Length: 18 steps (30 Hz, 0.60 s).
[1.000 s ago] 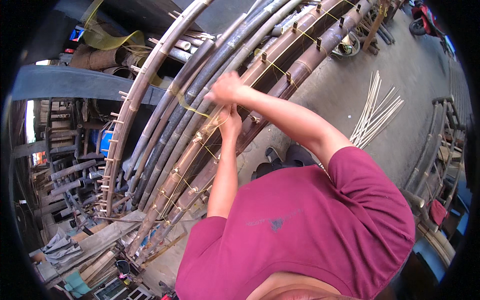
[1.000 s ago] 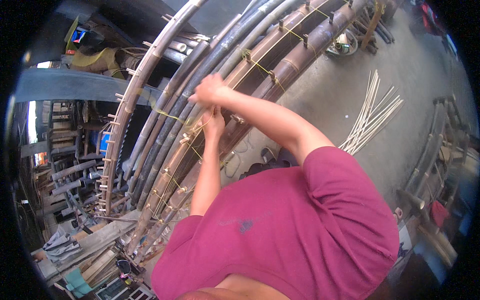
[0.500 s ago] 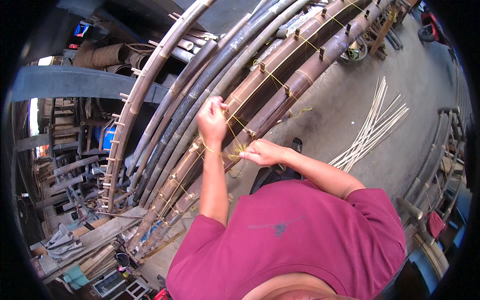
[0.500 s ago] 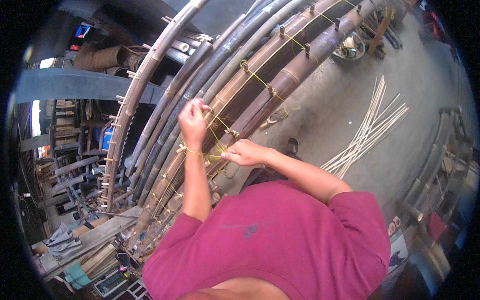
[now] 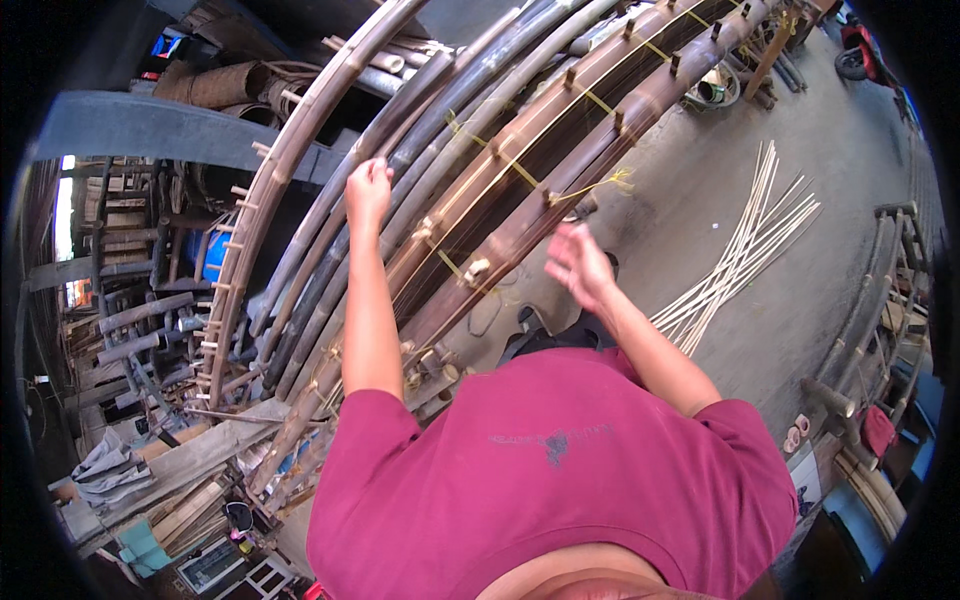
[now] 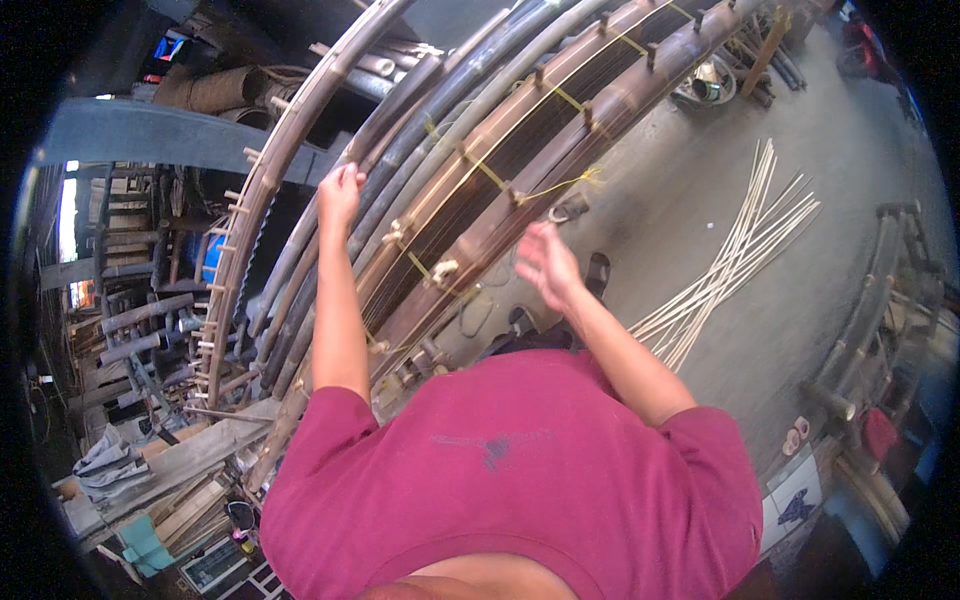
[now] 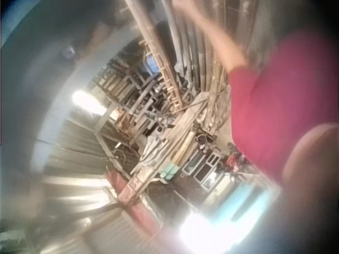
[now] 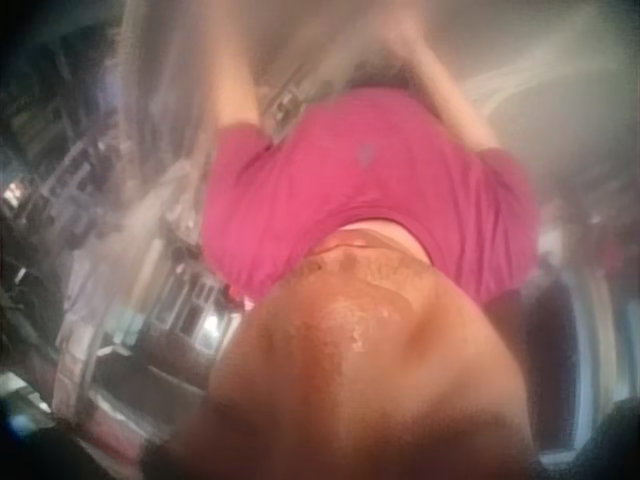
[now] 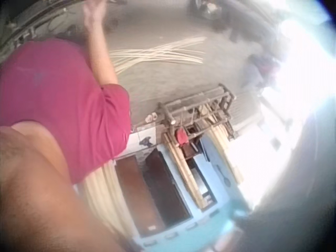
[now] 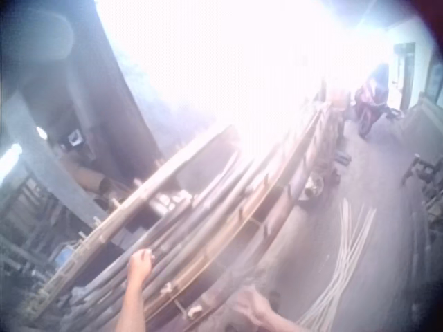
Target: The person ties thin bamboo strips to a curved bamboo frame using yellow string. They repeatedly wrap and knot the string at intervals along the frame to secure the strips in place.
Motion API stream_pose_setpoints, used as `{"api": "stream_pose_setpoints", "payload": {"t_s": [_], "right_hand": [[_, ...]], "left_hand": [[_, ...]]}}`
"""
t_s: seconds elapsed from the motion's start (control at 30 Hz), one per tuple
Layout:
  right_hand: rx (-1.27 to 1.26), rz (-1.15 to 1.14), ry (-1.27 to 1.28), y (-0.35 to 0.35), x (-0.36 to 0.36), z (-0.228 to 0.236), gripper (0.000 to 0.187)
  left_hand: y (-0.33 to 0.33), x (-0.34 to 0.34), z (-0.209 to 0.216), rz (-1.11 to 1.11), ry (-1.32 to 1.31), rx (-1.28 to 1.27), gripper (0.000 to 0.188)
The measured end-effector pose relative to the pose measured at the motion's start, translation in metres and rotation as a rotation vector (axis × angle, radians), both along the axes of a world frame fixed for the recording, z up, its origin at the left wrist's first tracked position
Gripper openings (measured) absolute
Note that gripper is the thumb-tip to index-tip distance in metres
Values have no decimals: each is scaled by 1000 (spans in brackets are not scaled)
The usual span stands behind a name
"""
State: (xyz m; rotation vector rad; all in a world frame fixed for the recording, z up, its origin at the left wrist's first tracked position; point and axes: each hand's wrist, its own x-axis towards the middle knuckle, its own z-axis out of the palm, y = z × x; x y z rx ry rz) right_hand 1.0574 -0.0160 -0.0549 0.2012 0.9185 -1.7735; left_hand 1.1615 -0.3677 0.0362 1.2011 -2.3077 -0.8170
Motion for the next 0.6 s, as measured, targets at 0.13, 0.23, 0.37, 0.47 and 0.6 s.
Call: {"api": "stream_pose_setpoints", "payload": {"t_s": [0.13,0.23,0.37,0.47,0.6], "right_hand": [[-50,664,-421,-16,99,28,39],[-98,-146,5,-63,127,28,24],[-119,86,1369,-133,154,119,29],[-297,1082,1743,-173,112,157,44],[187,1019,2223,-226,50,95,50]], "left_hand": [[59,101,-21,-363,-231,-120,29],[117,106,-60,-198,-169,144,42],[137,92,-73,-118,-36,-102,27],[140,88,-80,-102,391,-184,28],[138,86,-66,-68,83,61,35]]}}
